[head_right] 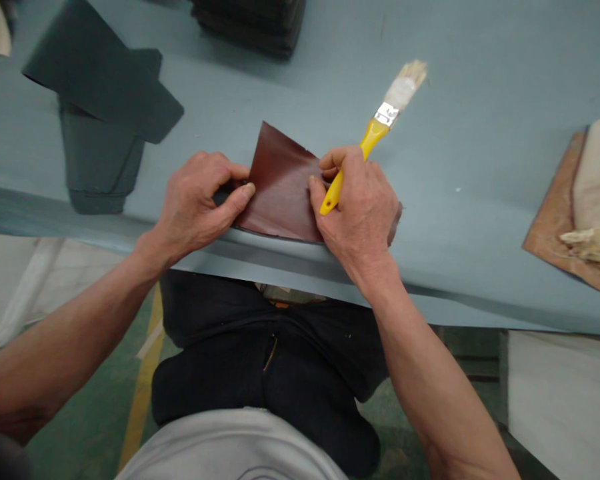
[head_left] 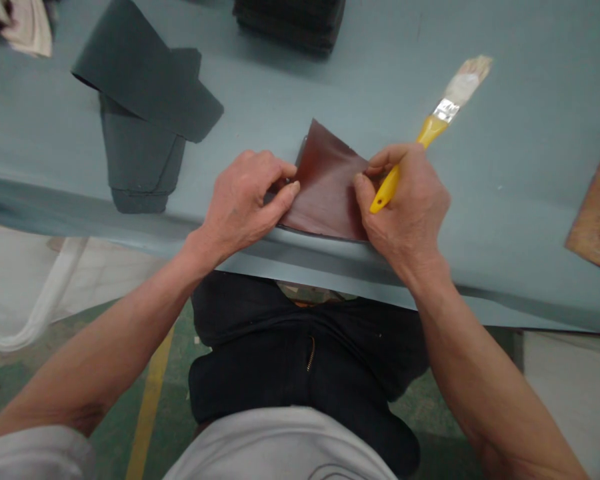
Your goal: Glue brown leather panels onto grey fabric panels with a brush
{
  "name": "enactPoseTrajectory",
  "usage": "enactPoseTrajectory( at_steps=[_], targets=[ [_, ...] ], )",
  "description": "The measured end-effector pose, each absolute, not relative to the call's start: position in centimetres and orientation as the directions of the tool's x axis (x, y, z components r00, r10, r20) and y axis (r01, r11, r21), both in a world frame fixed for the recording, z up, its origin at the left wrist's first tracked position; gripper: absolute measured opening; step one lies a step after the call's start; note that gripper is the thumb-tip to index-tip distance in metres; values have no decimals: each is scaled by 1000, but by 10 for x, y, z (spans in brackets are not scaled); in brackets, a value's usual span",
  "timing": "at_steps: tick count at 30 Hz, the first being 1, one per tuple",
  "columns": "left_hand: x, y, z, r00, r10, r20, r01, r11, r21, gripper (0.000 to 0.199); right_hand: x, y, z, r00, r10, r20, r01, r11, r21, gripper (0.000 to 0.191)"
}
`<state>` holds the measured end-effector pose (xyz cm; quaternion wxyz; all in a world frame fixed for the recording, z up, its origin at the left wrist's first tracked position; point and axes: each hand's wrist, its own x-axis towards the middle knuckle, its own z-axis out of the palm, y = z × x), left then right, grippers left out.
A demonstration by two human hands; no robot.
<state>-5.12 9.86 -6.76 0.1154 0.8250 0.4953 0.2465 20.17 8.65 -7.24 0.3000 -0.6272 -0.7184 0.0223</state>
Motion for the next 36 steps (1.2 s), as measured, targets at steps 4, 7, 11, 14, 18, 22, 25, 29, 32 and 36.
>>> enactPoseTrajectory(
  at_steps=[4,7,11,14,18,22,25,29,32,36],
  targets=[
    [-51,98,-67,385,877,289,762,-478,436,19,202,86,-73,-48,907,419,899,222,-377,16],
    [-51,97,-65,385,880,278,756,-474,451,19,202,86,-73,-47,910,413,904,215,-370,16],
    [-49,97,-63,369,891,264,756,-453,473,17,202,86,-73,-43,911,410,896,217,-388,17],
    [-48,97,-62,348,900,263,758,-435,485,16,202,86,-72,-42,918,393,890,213,-402,16],
    [-48,97,-63,346,898,273,757,-439,484,16,203,86,-72,-44,921,388,892,211,-399,16],
    [-48,98,-65,348,899,265,758,-436,485,16,203,86,-72,-49,919,391,892,217,-397,16],
    [-48,99,-67,342,903,259,754,-428,498,13,203,86,-72,-44,917,395,891,215,-400,16],
    [-49,100,-71,331,896,295,754,-439,488,9,203,87,-73,-50,913,404,884,229,-408,16],
    [-49,100,-73,341,881,327,746,-465,476,6,204,87,-74,-60,911,408,879,243,-411,17],
    [-49,100,-73,343,870,355,739,-483,470,6,204,87,-75,-53,909,413,880,238,-410,17]
  ],
)
